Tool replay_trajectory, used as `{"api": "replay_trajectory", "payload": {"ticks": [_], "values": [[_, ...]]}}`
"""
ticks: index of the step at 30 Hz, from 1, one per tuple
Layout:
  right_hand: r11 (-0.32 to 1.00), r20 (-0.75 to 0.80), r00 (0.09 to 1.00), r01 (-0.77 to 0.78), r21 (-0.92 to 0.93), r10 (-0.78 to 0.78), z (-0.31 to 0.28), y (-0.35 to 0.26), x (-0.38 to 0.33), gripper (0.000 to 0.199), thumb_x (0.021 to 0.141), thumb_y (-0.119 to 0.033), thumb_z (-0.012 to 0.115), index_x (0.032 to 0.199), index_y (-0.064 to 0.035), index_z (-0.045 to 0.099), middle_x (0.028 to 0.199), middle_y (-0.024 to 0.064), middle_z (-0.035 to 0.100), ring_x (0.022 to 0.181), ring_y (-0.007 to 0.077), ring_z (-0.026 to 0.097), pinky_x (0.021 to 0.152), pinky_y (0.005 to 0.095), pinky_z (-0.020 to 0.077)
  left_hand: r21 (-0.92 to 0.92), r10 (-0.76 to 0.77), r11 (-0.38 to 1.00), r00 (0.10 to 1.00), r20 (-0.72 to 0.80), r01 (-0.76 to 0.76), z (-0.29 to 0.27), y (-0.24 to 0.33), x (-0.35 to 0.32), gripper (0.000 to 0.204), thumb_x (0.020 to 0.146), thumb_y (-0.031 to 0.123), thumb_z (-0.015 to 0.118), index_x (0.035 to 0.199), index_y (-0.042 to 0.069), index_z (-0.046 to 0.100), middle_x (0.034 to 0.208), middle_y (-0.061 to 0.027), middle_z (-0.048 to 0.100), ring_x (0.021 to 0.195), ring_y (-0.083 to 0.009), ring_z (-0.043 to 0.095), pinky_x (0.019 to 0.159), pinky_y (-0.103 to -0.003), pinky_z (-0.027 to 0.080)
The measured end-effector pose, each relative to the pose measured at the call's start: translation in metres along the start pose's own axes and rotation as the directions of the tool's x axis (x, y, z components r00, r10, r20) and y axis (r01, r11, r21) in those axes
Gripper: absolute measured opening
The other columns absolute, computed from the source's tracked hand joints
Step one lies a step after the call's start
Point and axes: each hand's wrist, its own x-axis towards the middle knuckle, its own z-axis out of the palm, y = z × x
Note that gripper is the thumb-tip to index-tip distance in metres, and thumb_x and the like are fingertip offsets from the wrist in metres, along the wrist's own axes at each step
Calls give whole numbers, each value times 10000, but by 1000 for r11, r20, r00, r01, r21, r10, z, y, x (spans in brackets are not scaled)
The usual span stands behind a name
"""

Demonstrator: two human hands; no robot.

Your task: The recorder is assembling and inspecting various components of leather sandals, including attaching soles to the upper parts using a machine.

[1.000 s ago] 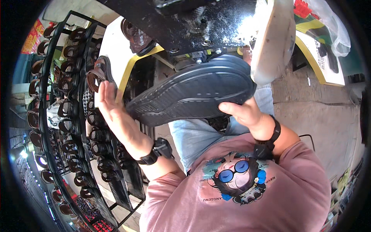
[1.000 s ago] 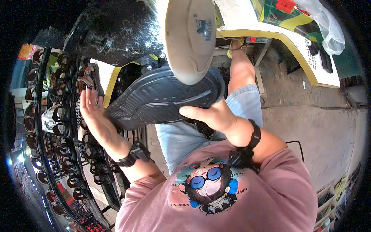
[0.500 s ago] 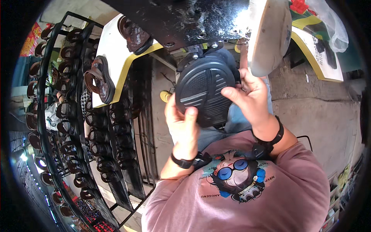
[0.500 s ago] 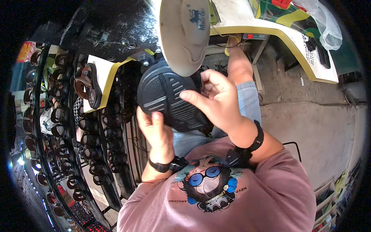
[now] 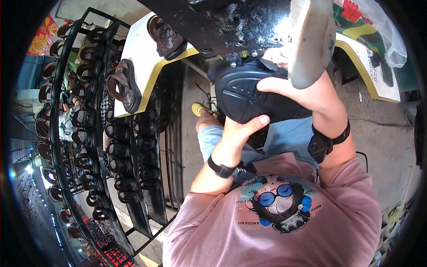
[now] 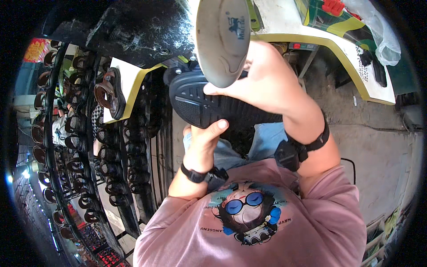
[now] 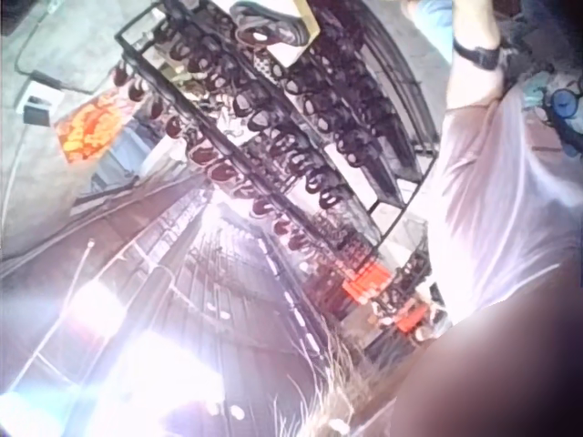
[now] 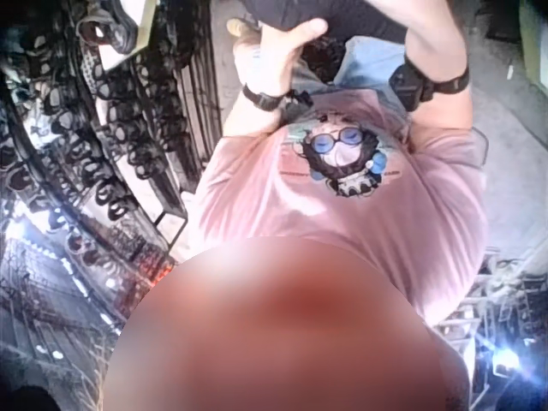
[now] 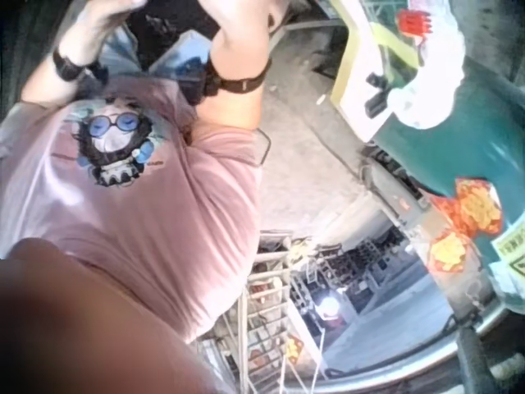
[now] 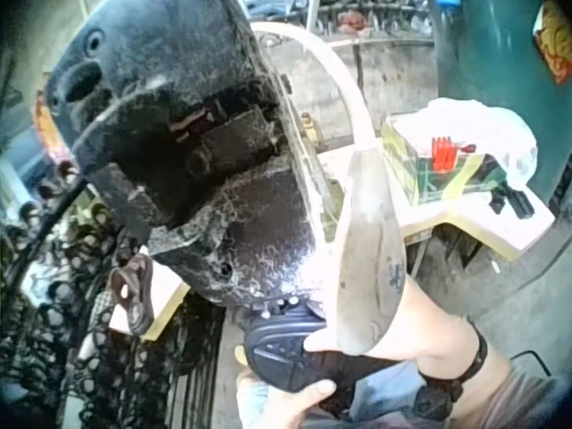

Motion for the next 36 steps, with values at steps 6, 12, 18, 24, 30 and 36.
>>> {"api": "replay_trajectory", "payload": {"ticks": [6,12,18,24,30,36], "values": [[966,-97,987,101,-237,-127,11,9,9,615,535,-282,890,988,-30,559,866,71,615,769,187,606,719,302,498,-237,-53,970,998,25,57,-6,3,7,586,693,10,718,1228,10,480,1158,-77,551,1062,-212,533,937,-333,422],[817,-387,796,218,-533,-465,44,14,-26,570,542,-332,858,934,-59,546,846,61,588,715,222,576,609,361,472,-460,80,881,993,-88,-112,5,-4,2,551,710,7,692,1222,20,487,1178,-117,551,1100,-268,528,981,-398,401],[966,569,791,256,26,-225,65,90,-95,390,699,-300,748,964,-62,588,889,78,593,735,279,587,703,384,463,-514,181,836,981,-70,-191,-13,-1,4,498,797,158,650,1253,37,491,1246,-117,543,1166,-292,494,1057,-488,309],[678,149,949,-303,669,277,7,130,-131,452,781,-116,653,1199,0,523,1108,83,595,1019,193,551,899,334,429,-616,121,772,987,-103,-159,-2,-10,7,489,819,237,649,1243,41,503,1231,-108,554,1164,-289,490,1042,-479,326],[813,-145,989,99,573,-17,48,59,-57,410,804,-81,635,1192,2,532,1123,86,595,1018,190,553,893,330,434,-410,147,881,960,-237,-235,-19,8,12,688,781,461,642,1302,60,439,1289,-133,496,1185,-309,461,1040,-487,326],[805,-141,990,78,588,7,82,49,-43,278,810,-21,625,1086,1,592,1029,73,630,895,161,597,799,291,475,-202,249,916,886,-391,-346,-63,71,22,555,863,380,598,1256,25,434,1227,-132,512,1142,-284,483,983,-465,400]]}}
